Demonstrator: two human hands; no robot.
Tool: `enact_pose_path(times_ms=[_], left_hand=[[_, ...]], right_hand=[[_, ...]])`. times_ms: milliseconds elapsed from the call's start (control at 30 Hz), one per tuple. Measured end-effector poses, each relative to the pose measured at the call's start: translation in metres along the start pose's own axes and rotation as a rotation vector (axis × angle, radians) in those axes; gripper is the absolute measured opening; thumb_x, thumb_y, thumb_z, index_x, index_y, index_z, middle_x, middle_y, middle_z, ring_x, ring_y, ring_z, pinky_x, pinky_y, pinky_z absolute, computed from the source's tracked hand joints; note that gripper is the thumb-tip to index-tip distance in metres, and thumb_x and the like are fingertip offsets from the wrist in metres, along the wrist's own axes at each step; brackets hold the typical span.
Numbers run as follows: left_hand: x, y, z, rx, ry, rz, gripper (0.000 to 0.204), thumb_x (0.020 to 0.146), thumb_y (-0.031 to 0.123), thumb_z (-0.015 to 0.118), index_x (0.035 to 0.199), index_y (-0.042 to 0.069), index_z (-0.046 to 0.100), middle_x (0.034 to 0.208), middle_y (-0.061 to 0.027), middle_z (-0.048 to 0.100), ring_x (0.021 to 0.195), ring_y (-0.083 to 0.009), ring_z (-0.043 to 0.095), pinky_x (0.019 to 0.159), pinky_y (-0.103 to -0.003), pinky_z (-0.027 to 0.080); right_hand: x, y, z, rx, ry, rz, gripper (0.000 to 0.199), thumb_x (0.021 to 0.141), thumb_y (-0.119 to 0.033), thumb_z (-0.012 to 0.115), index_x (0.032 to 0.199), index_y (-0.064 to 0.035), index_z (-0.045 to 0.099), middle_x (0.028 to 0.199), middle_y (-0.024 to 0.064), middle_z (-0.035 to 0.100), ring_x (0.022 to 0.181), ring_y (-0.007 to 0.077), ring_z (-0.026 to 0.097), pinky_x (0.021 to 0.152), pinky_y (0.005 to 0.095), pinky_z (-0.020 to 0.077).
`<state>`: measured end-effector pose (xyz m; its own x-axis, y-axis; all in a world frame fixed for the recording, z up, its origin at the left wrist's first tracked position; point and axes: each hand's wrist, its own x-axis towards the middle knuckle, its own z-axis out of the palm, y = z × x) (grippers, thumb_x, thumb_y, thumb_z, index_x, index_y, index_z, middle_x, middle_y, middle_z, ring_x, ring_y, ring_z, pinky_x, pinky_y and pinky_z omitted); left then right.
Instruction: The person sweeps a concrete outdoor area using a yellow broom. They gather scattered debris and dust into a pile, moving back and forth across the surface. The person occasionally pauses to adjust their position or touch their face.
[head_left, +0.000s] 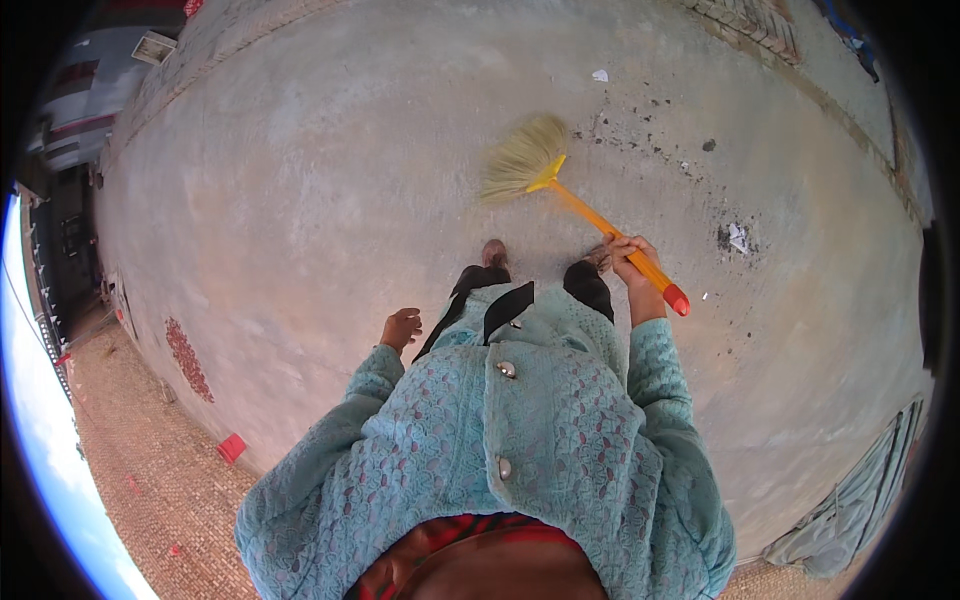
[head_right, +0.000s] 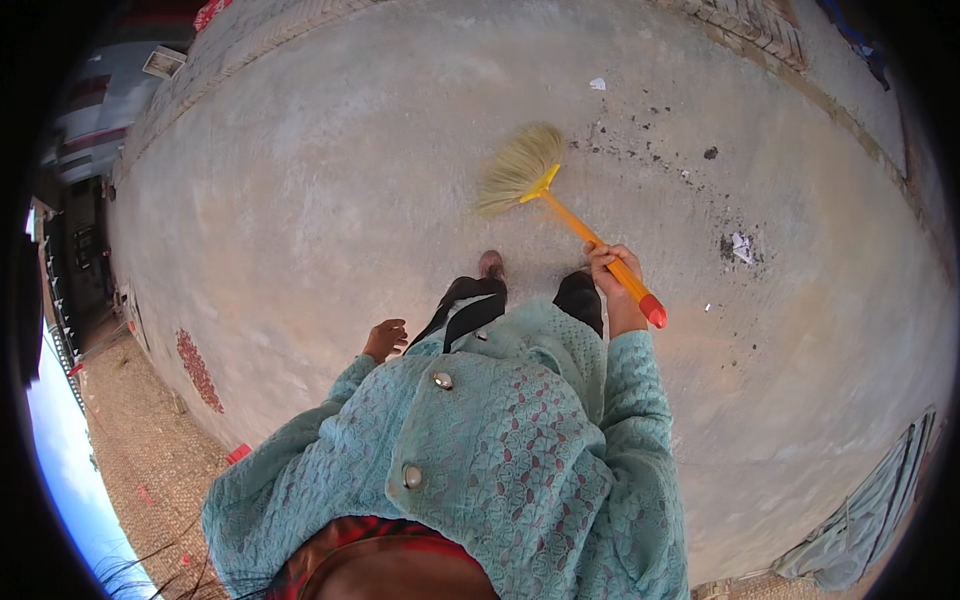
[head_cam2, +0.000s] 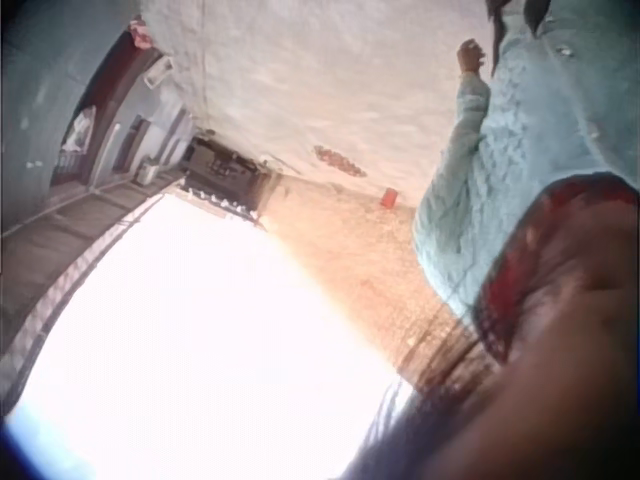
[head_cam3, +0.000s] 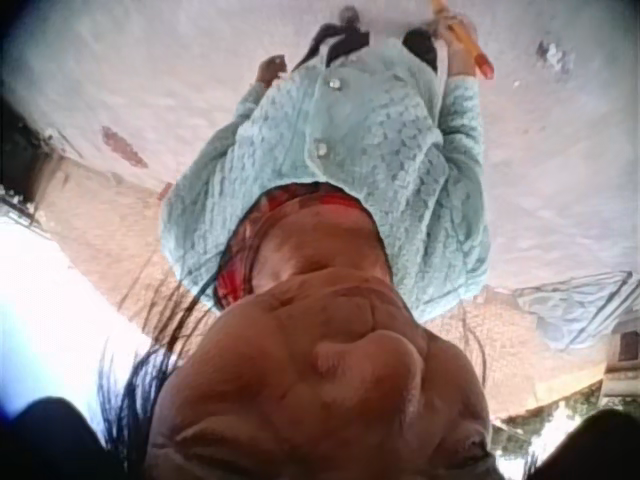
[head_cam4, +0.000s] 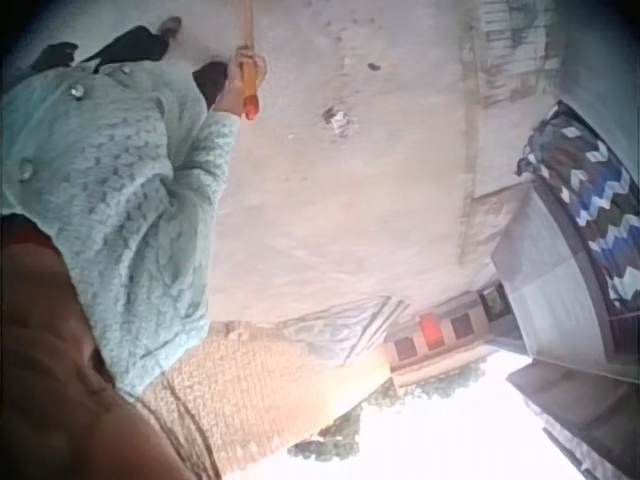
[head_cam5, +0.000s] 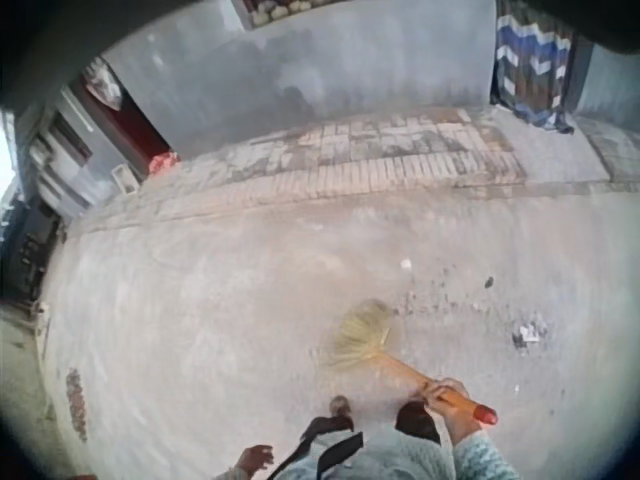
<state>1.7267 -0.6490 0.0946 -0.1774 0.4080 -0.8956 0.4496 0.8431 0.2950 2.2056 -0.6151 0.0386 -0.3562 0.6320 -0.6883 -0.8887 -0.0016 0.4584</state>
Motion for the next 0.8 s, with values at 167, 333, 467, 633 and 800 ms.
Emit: enact_pose_path(times_ms=[167, 333, 467, 633, 800], left_hand=[[0.016, 0.063, 0.023, 0.017, -0.066, 0.172, 0.03, 0.072, 0.016, 0.05, 0.1, 0.007, 0.052, 0.076, -0.0035, 0.056, 0.064, -0.0129, 0.055, 0.051, -0.026, 0.041], [0.029, 0.088, 0.036, -0.003, -0.134, 0.217, 0.03, 0.071, 0.015, 0.051, 0.099, 0.006, 0.052, 0.075, -0.0028, 0.056, 0.063, -0.0125, 0.055, 0.05, -0.025, 0.04], [0.032, 0.089, 0.042, 0.036, -0.122, 0.186, 0.03, 0.071, 0.015, 0.051, 0.1, 0.007, 0.052, 0.075, -0.0031, 0.056, 0.062, -0.0123, 0.054, 0.049, -0.025, 0.04], [0.036, 0.072, 0.03, 0.017, -0.1, 0.131, 0.031, 0.072, 0.015, 0.05, 0.101, 0.006, 0.051, 0.075, -0.0036, 0.057, 0.061, -0.0133, 0.055, 0.05, -0.026, 0.041], [0.041, 0.058, 0.02, 0.043, -0.115, 0.092, 0.031, 0.074, 0.017, 0.049, 0.103, 0.007, 0.049, 0.078, -0.0051, 0.057, 0.065, -0.0141, 0.055, 0.051, -0.027, 0.042]], right_hand=[[-0.093, -0.068, -0.025, -0.041, -0.031, -0.23, 0.04, 0.062, 0.005, 0.04, 0.097, 0.0197, 0.029, 0.085, 0.0231, 0.041, 0.059, 0.0193, 0.053, 0.045, 0.0187, 0.0494], [-0.171, -0.079, -0.015, -0.197, -0.082, -0.401, 0.035, 0.066, 0.004, 0.04, 0.099, 0.0147, 0.035, 0.085, 0.022, 0.044, 0.058, 0.0167, 0.051, 0.048, 0.0191, 0.0497], [-0.184, -0.019, -0.002, -0.364, -0.08, -0.475, 0.035, 0.069, 0.003, 0.042, 0.105, -0.0007, 0.042, 0.082, 0.0181, 0.047, 0.052, 0.0097, 0.041, 0.044, 0.0177, 0.0425], [-0.192, 0.049, -0.002, -0.429, 0.015, -0.421, 0.062, 0.064, 0.003, 0.044, 0.12, -0.0214, 0.033, 0.079, 0.0155, 0.048, 0.044, 0.0082, 0.036, 0.038, 0.0162, 0.0351], [-0.161, 0.08, -0.003, -0.664, 0.026, -0.306, 0.074, 0.066, 0.007, 0.046, 0.128, -0.0213, 0.017, 0.065, 0.0064, 0.041, 0.042, 0.0072, 0.036, 0.037, 0.0175, 0.0343]])
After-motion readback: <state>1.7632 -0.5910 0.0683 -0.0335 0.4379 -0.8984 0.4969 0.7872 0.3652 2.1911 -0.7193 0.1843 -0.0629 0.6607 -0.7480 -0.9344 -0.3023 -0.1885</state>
